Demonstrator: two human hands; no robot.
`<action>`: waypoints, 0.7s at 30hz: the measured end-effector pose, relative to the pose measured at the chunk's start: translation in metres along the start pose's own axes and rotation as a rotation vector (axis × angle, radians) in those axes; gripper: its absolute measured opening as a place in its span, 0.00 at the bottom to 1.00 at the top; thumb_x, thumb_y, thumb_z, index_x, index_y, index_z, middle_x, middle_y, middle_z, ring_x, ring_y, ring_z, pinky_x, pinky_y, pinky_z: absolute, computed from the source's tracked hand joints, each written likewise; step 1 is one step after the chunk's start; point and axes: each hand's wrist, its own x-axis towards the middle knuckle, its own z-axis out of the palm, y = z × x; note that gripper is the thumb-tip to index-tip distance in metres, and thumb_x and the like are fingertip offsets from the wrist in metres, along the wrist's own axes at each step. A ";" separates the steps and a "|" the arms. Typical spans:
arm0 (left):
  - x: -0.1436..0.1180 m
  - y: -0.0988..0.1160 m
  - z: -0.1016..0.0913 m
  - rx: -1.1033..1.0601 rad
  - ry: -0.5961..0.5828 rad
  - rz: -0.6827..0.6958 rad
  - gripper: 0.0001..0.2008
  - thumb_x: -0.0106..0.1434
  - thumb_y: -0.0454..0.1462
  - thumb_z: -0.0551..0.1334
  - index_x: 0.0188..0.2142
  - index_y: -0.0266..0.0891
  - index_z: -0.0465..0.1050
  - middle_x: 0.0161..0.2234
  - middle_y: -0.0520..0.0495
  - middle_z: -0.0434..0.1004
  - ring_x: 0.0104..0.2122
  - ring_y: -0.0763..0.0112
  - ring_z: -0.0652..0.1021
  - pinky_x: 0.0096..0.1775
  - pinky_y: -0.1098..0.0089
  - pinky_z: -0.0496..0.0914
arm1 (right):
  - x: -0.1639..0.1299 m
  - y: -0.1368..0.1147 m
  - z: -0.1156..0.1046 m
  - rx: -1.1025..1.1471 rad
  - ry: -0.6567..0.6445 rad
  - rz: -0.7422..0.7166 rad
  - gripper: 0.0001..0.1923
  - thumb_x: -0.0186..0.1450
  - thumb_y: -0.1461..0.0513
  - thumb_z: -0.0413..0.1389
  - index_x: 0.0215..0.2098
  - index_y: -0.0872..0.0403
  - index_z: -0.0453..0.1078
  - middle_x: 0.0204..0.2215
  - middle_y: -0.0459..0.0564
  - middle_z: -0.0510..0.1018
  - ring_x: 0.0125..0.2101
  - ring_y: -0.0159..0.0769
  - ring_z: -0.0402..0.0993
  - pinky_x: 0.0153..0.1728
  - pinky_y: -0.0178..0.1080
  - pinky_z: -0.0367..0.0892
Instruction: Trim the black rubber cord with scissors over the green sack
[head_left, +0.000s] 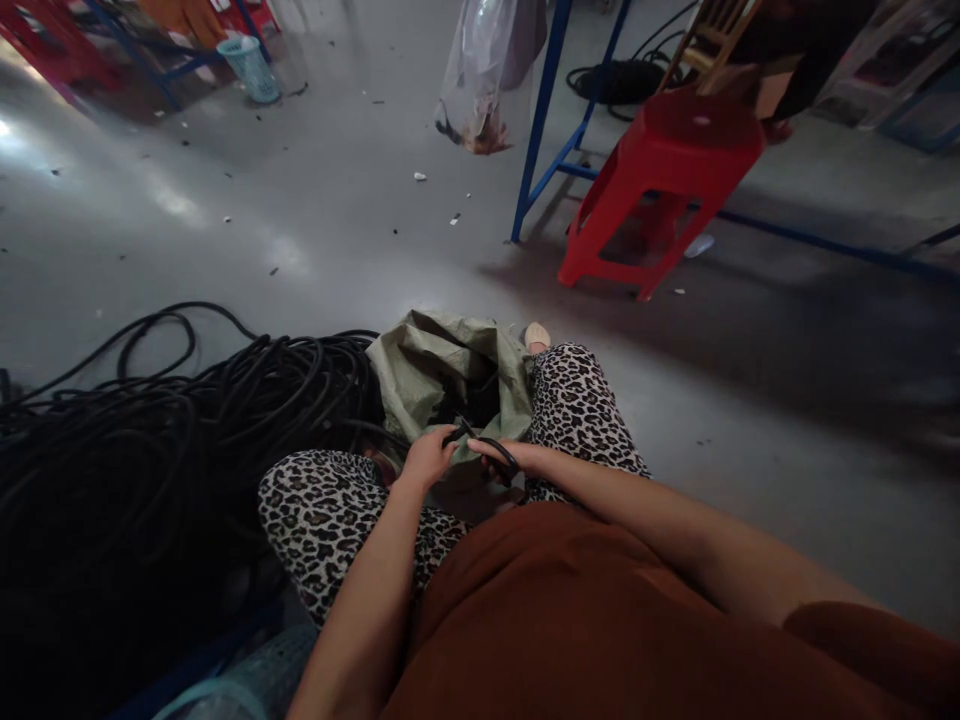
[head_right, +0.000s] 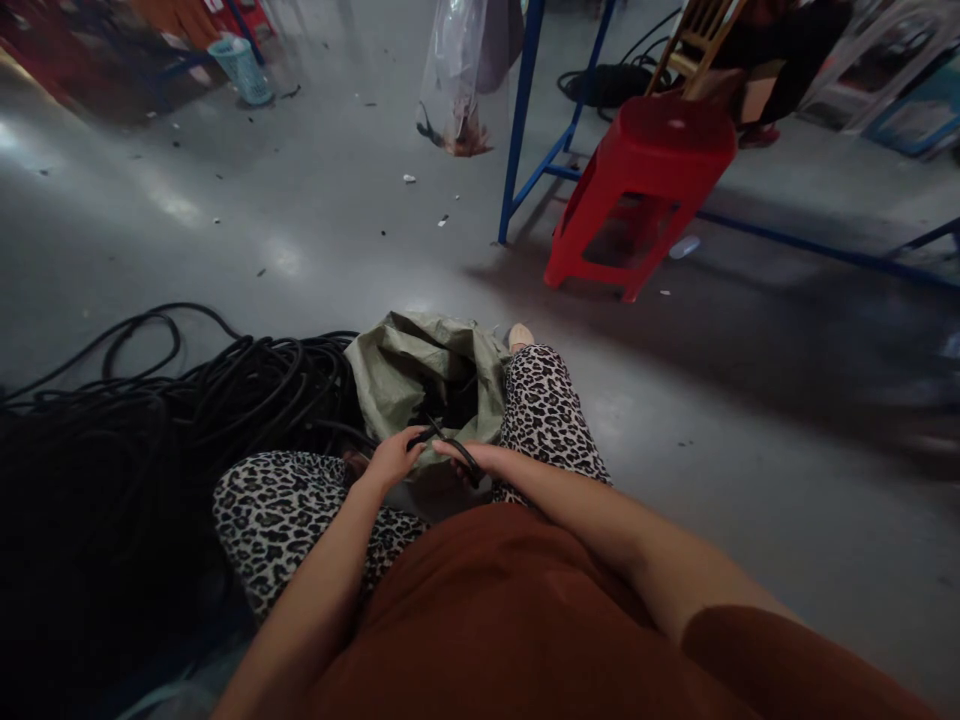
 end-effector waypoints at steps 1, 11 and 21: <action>0.000 0.001 0.001 -0.017 0.017 0.004 0.19 0.62 0.37 0.57 0.53 0.41 0.70 0.50 0.44 0.75 0.49 0.65 0.74 0.51 0.68 0.66 | -0.001 0.000 0.000 -0.009 -0.015 -0.011 0.29 0.61 0.39 0.50 0.29 0.58 0.64 0.16 0.44 0.67 0.14 0.28 0.65 0.15 0.30 0.62; 0.001 0.006 0.000 -0.015 0.021 0.007 0.16 0.64 0.37 0.55 0.49 0.39 0.73 0.47 0.43 0.78 0.47 0.63 0.76 0.48 0.67 0.68 | -0.004 -0.002 0.002 -0.036 -0.056 -0.028 0.28 0.62 0.40 0.50 0.31 0.57 0.63 0.19 0.43 0.67 0.15 0.27 0.65 0.15 0.29 0.61; 0.003 0.005 0.000 -0.033 0.012 0.027 0.16 0.64 0.37 0.55 0.50 0.40 0.73 0.48 0.44 0.77 0.48 0.64 0.75 0.50 0.67 0.67 | -0.008 -0.007 0.005 -0.148 0.081 -0.029 0.30 0.61 0.39 0.49 0.27 0.57 0.64 0.18 0.47 0.68 0.16 0.30 0.66 0.16 0.31 0.63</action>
